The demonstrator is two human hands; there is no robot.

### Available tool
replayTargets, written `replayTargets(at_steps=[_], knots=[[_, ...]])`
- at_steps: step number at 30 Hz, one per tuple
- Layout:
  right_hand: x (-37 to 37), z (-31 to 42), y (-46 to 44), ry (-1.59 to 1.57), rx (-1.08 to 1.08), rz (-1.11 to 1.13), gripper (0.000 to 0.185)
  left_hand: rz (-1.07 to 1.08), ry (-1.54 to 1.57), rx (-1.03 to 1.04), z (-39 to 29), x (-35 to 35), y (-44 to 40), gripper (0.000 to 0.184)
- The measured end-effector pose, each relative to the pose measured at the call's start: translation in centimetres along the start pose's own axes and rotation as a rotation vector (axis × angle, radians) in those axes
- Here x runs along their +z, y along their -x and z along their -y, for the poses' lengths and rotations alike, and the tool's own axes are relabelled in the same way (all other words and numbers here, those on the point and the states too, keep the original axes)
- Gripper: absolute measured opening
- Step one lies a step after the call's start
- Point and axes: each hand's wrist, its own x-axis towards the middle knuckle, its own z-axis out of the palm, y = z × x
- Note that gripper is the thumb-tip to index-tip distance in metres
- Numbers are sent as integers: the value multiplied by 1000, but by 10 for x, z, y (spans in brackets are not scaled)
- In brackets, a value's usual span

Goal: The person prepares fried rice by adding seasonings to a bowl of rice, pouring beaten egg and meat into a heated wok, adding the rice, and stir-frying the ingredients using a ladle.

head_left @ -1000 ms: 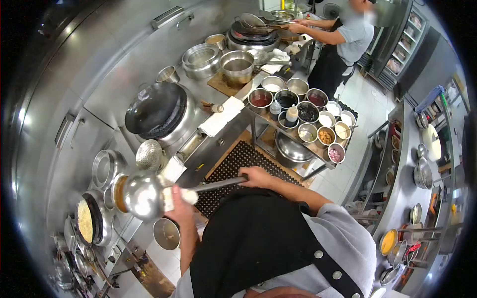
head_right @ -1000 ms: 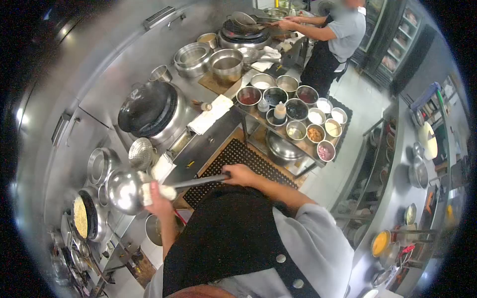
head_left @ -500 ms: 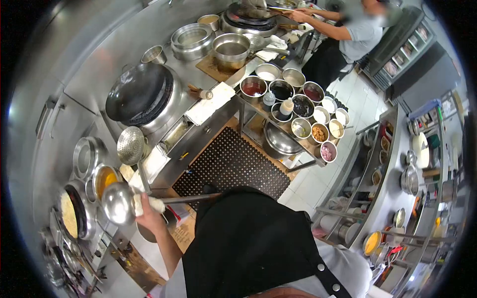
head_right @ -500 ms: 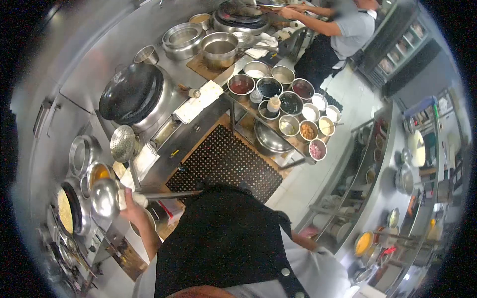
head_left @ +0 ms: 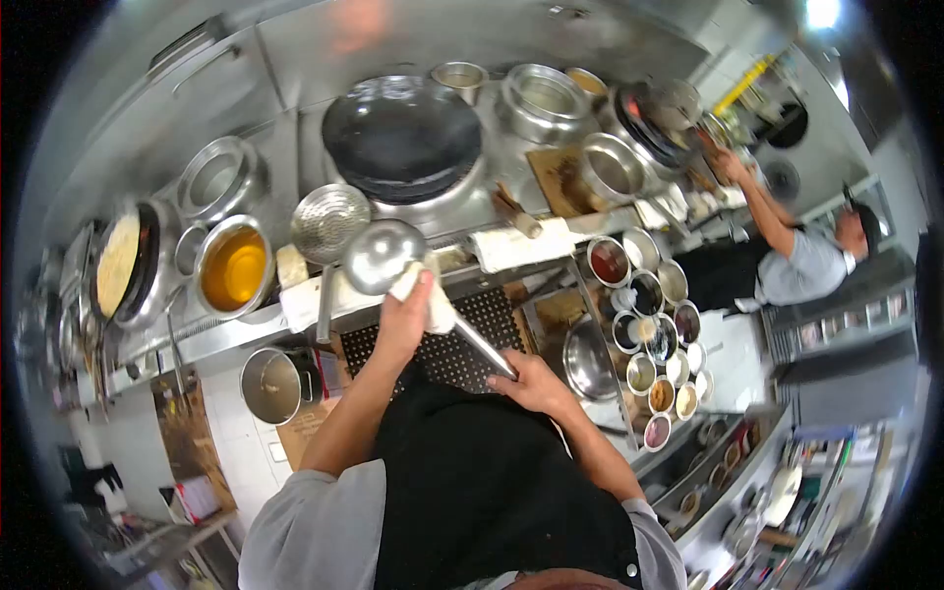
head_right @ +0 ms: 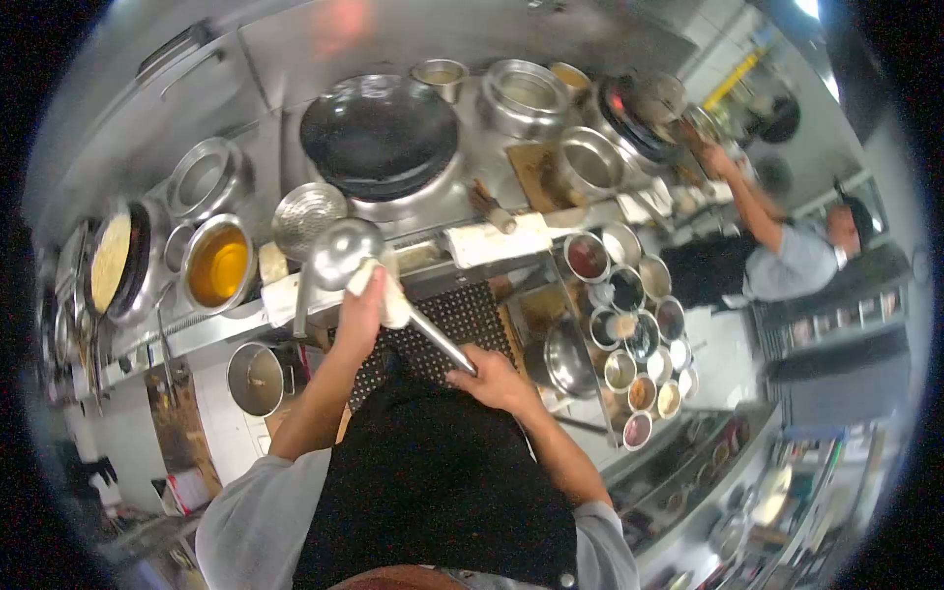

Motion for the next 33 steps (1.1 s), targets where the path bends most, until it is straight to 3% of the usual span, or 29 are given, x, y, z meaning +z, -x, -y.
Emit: replayTargets(at_steps=[2, 4, 8, 10, 11, 12, 13, 15, 17, 18, 23, 27, 29, 30, 32, 33], knots=[[10, -21, -37, -8, 3, 37, 47, 29, -76, -85, 17, -24, -18, 41], [6, -16, -64, 90, -5, -173, 44, 152, -141, -227, 36, -61, -24, 42], [-8, 11, -122, 135, -16, -271, 43, 126, -158, -238, 63, -124, -29, 45], [-4, 10, -157, 119, -67, -299, 45, 169, -13, -475, 61, -144, -41, 60], [-4, 11, -171, 99, -119, -334, 48, 169, -11, -478, 59, -150, -52, 60], [-10, 18, -181, 210, 29, -243, 49, 150, -225, -403, 58, -153, -63, 67], [-11, 15, -187, 213, 35, -239, 49, 130, -435, -325, 57, -156, -74, 75], [-12, -6, -202, 282, -60, -289, 48, 111, -424, -344, 37, -156, -94, 85], [-23, -27, -201, 329, -76, -309, 47, -81, -710, -153, 26, -159, -110, 79], [-33, -32, -197, 406, -84, -320, 47, -36, -206, -213, 22, -161, -118, 69], [-115, -71, -175, 532, -75, -402, 46, -157, -161, -259, 1, -185, -120, 57], [-181, -95, -206, 639, 25, -561, 48, -266, -332, -184, -13, -182, -115, 45], [-198, -96, -235, 555, 62, -659, 48, -374, -183, -243, -20, -171, -116, 39], [-199, -99, -245, 544, 58, -653, 48, -378, -231, -178, -24, -164, -121, 34], [-198, -109, -270, 151, -80, -702, 47, -428, -103, -153, -34, -156, -143, 34], [-197, -113, -274, 101, -36, -633, 45, -465, 34, -124, -40, -153, -159, 34]])
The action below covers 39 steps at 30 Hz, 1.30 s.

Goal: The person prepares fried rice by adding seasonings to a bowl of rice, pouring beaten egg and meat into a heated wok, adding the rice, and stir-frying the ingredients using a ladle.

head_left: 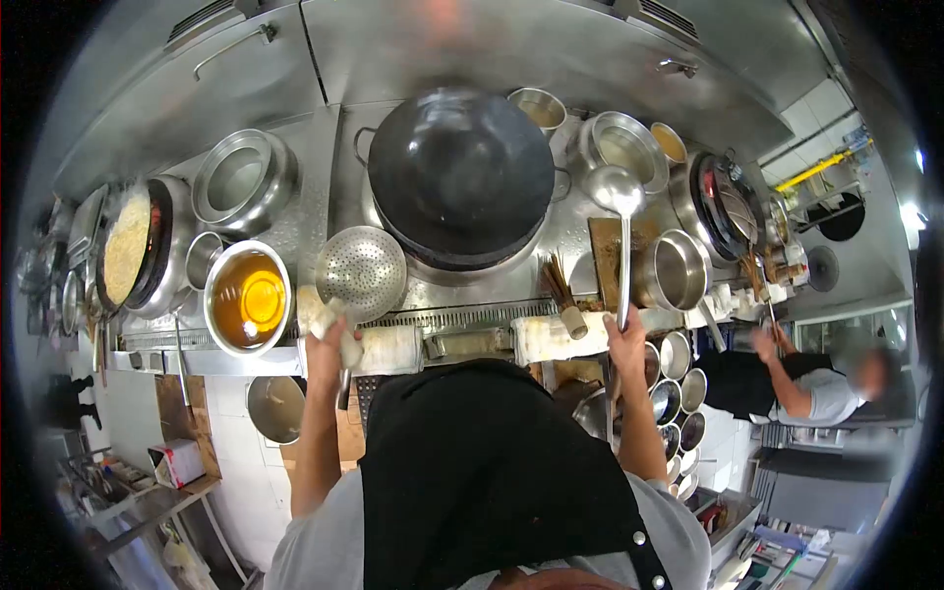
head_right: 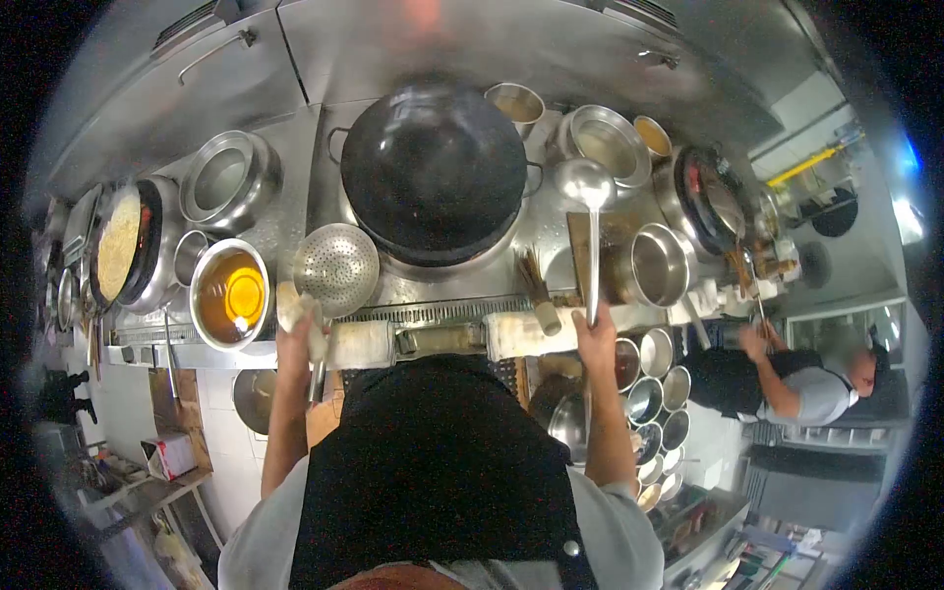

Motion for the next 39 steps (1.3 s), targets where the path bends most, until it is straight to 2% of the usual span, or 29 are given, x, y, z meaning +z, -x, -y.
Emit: replayTargets(at_steps=[1, 2, 3, 4, 5, 6, 7, 8, 9, 10, 12, 14, 15, 18, 19, 21, 22, 23, 24, 25, 26, 27, 29, 30, 32, 35, 37, 38, 39], knots=[[0, -3, 1, -59, 175, 69, 45, -15, 1, 7, -9, 9, -17, 34], [-1, 6, 2, -116, 351, 140, 45, -95, -308, 106, -21, 14, -38, 42], [-1, 1, 1, -126, 389, 176, 44, -178, -619, 200, -34, 22, -61, 58], [3, -16, 4, -51, 101, 83, 44, -154, -641, 177, -57, 34, -83, 66], [8, -33, 5, -66, 82, 92, 40, -124, -637, 262, -65, 40, -116, 66], [11, -49, 7, -78, 67, 102, 36, -219, -747, 299, -42, 23, -190, 74], [8, -65, 7, 6, 207, 259, 41, -32, -811, 218, -63, 25, -231, 92], [6, -79, 7, 94, 344, 413, 46, 10, -1137, 422, -76, 34, -260, 98], [6, -91, 14, 151, 242, 419, 48, 58, -1458, 630, -87, 45, -288, 103], [2, -83, 24, 68, 211, 355, 47, -16, -1328, 544, -88, 50, -335, 102], [-7, -87, 28, -61, 210, 370, 48, -89, -1421, 612, -103, 82, -383, 97], [-9, -102, 40, -133, 251, 351, 48, 178, -1653, 395, -127, 115, -402, 94], [-10, -108, 41, -205, 281, 330, 48, 112, -1546, 236, -139, 141, -368, 80], [-28, -83, 37, -255, 377, 324, 48, 239, -1344, 308, -113, 124, -389, 65], [-30, -91, 37, -219, 339, 316, 48, 263, -1571, 464, -97, 104, -401, 56], [-31, -96, 38, -278, 392, 295, 46, 241, -1718, 655, -70, 81, -349, 54], [-30, -98, 36, -324, 437, 273, 43, 149, -1835, 651, -51, 76, -309, 52], [-36, -75, 26, -357, 542, 309, 41, 127, -1234, 240, -23, 63, -281, 48], [-32, -68, 20, -369, 548, 307, 41, 17, -879, -76, -9, 75, -233, 43], [-27, -63, 14, -572, 582, 264, 44, 25, -637, -42, 1, 104, -173, 40], [-21, -59, 8, -772, 613, 222, 48, -4, -620, -91, 34, 110, -149, 40], [-13, -57, 0, -826, 677, 212, 49, 109, -578, -95, 58, 129, -120, 40], [-11, -27, -21, -924, 637, 236, 47, -152, -186, -163, 68, 210, -66, 31], [-11, -14, -31, -1031, 588, 242, 46, -150, 29, -26, 108, 217, -76, 21], [-10, 9, -44, -1070, 507, 281, 47, -152, 148, 26, 110, 245, -69, 12], [-8, 62, -45, -985, 460, 395, 42, -159, 187, 66, 107, 243, -67, 18], [19, 64, -32, -710, 279, 421, 31, 97, 9, -150, 86, 220, -61, 35], [31, 81, -21, -607, 188, 457, 27, 180, -46, -278, 74, 202, -57, 51], [35, 116, -10, -578, 193, 505, 24, 161, -32, -239, 75, 186, -49, 53]])
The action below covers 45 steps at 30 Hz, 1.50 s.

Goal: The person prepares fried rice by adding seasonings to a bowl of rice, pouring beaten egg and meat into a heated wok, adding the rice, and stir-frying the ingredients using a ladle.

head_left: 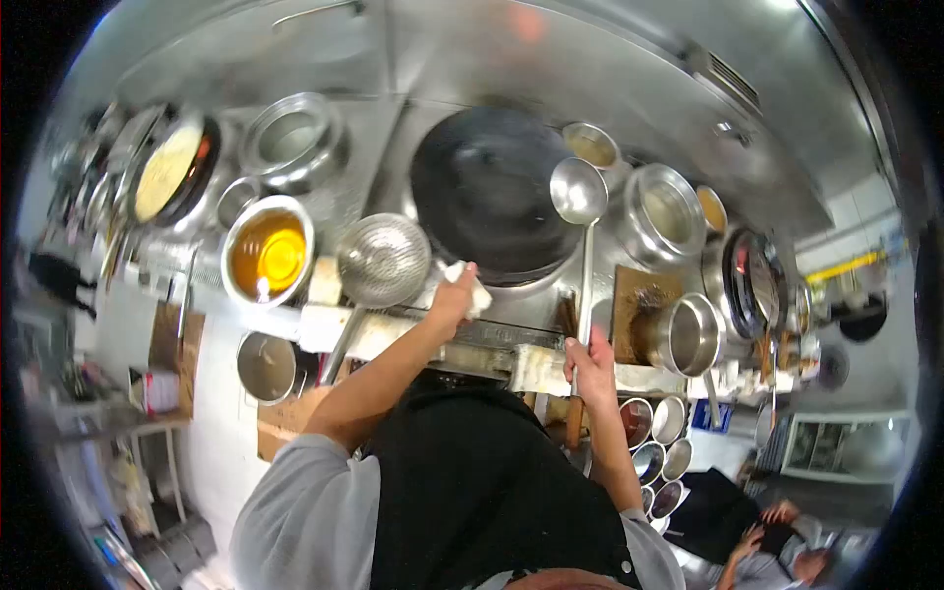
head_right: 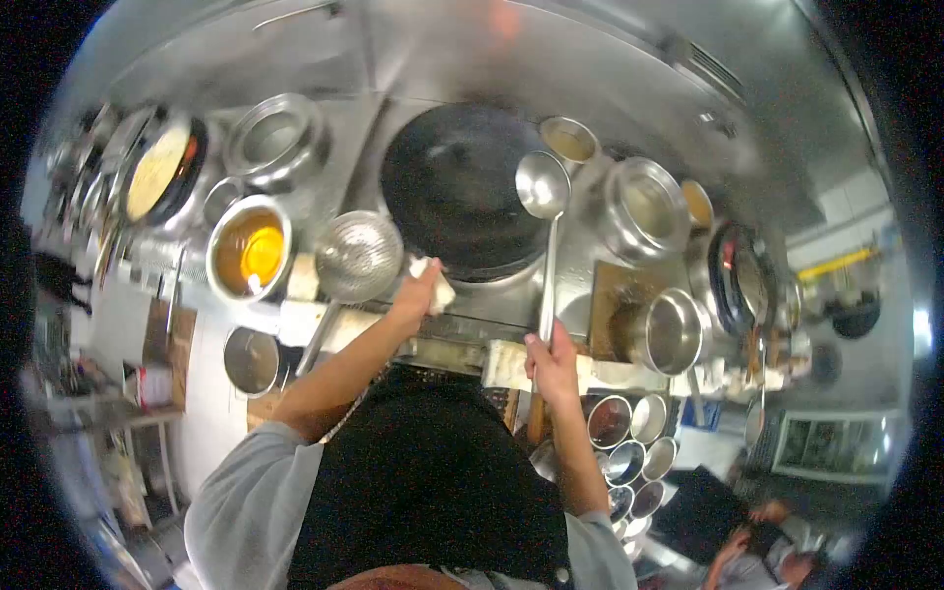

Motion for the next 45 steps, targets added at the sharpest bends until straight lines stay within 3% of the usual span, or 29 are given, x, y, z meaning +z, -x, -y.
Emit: replayTargets(at_steps=[2, 3, 4, 5, 8, 9, 11, 13, 15, 17, 19, 20, 23, 28, 31, 35, 39, 41, 45], knots=[[45, 13, 6, 42, -12, 115, 25, -48, -6, 108, -4, -26, 48, 53], [70, 19, 8, 61, -16, 186, 27, 118, 45, 146, 13, -57, 55, 49], [96, 28, 9, 117, -20, 271, 32, 126, 39, 156, 31, -86, 65, 43], [122, 28, 5, 106, 21, 384, 49, 140, 29, 166, 44, -113, 80, 38], [212, 31, -4, 158, 3, 519, 62, 65, -14, 94, 48, -191, 160, 45], [242, 35, -11, 203, -4, 590, 60, 50, 27, 33, 71, -222, 167, 47], [295, 37, -25, 260, -3, 677, 59, -49, 10, 171, 94, -271, 198, 49], [342, 29, -40, 310, 56, 780, 53, -228, -82, 168, 115, -314, 224, 47], [377, 18, -50, 346, 64, 801, 48, -271, -33, 0, 129, -352, 243, 49], [399, 14, -54, 392, 76, 823, 44, -291, 113, 40, 140, -370, 261, 48], [415, 16, -53, 409, 73, 784, 38, -602, 116, 53, 146, -379, 280, 47], [420, 12, -58, 386, 84, 802, 37, -628, 243, 82, 137, -375, 294, 47], [432, 6, -64, 420, 99, 807, 35, -751, 267, 121, 158, -384, 303, 48], [440, 7, -63, 457, 124, 780, 27, -661, 384, 75, 157, -388, 303, 41], [435, -7, -72, 399, 205, 811, 23, -588, 190, 7, 151, -387, 284, 38], [417, -4, -72, -6, 409, 838, 26, -620, -162, 114, 133, -374, 241, 50], [363, 30, -55, -458, 545, 813, 33, -386, -289, 190, 55, -309, 209, 55], [321, 36, -54, -542, 543, 785, 36, -316, -440, 278, 30, -270, 191, 57], [211, 51, -44, -698, 479, 744, 44, 13, -406, 142, 36, -208, 114, 46]])
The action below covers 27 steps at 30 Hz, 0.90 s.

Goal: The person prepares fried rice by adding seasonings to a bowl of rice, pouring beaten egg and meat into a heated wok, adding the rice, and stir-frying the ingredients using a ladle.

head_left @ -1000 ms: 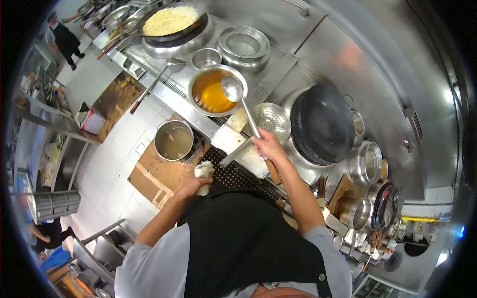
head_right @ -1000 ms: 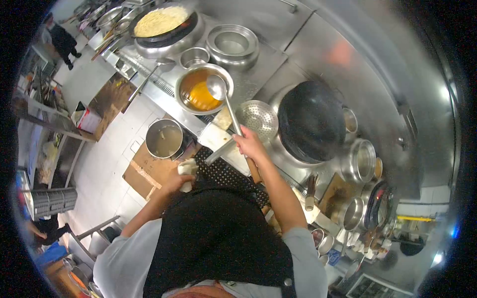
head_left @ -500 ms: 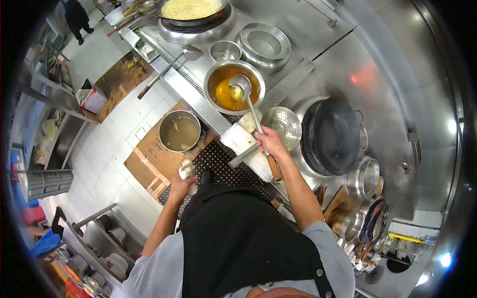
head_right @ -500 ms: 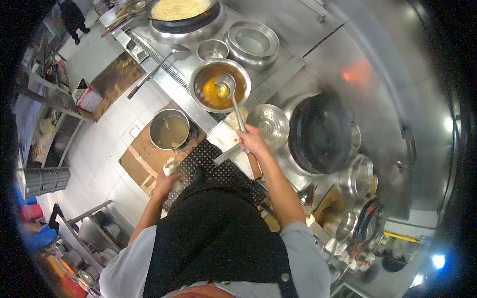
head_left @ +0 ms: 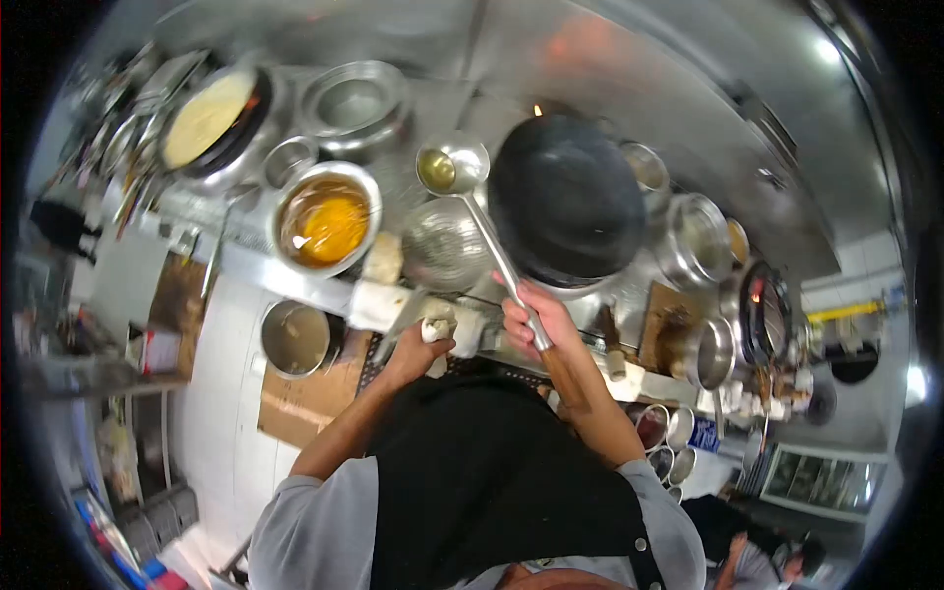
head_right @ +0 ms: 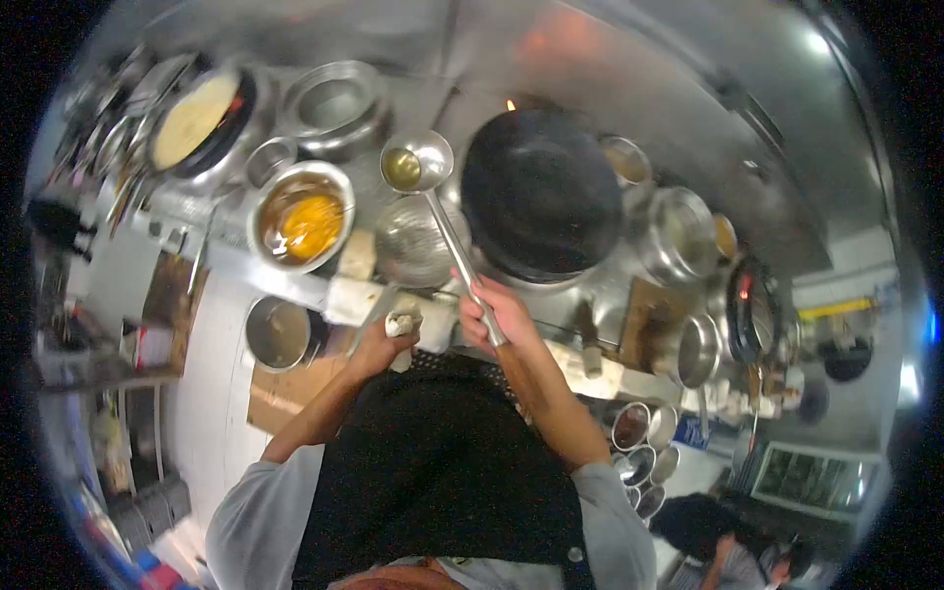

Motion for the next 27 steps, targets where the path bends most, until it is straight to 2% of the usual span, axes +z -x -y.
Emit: replayTargets(at_steps=[4, 6, 7, 8, 9, 10, 12, 13, 14, 15, 17, 18, 20, 21, 22, 24, 25, 27], knots=[[-53, 33, 101, 0, -157, -176, 45, 251, 80, -19, -48, 65, -36, 44], [-84, 38, 137, 163, -216, -361, 41, 190, 20, 184, -62, 98, -47, 42], [-100, 36, 149, 162, -224, -368, 41, 188, 94, 154, -66, 114, -51, 41], [-118, 33, 158, 255, -227, -483, 34, 188, 95, 159, -65, 126, -58, 41], [-133, 36, 159, 353, -229, -594, 28, 276, 128, 79, -61, 139, -69, 43], [-148, 44, 154, 362, -231, -588, 28, 363, 160, 1, -57, 150, -79, 44], [-178, 62, 139, 373, -160, -604, 16, 392, 138, 23, -59, 167, -82, 47], [-202, 70, 128, 208, -180, -538, 11, 399, 56, 48, -64, 173, -79, 50], [-211, 76, 116, 208, -181, -536, 11, 406, -28, 70, -69, 176, -75, 52], [-211, 77, 99, 267, -286, -640, 12, 417, -88, 113, -73, 176, -70, 61], [-197, 66, 79, 475, -493, -842, 13, 396, -78, 160, -63, 176, -64, 64], [-188, 63, 83, 466, -500, -842, 13, 378, -66, 210, -58, 171, -60, 68], [-165, 52, 99, 666, -497, -921, 46, 408, -124, 150, -53, 151, -54, 70], [-150, 51, 112, 705, -483, -910, 51, 434, -169, 89, -55, 140, -51, 73], [-148, 45, 117, 690, -493, -930, 51, 455, -183, 92, -57, 129, -46, 73], [-133, 36, 123, 1016, -598, -923, 52, 469, -245, 182, -61, 108, -34, 68], [-124, 32, 125, 965, -566, -910, 58, 488, -245, 179, -57, 98, -28, 68], [-97, 34, 124, 882, -553, -870, 58, 561, -232, 88, -49, 77, -22, 60]])
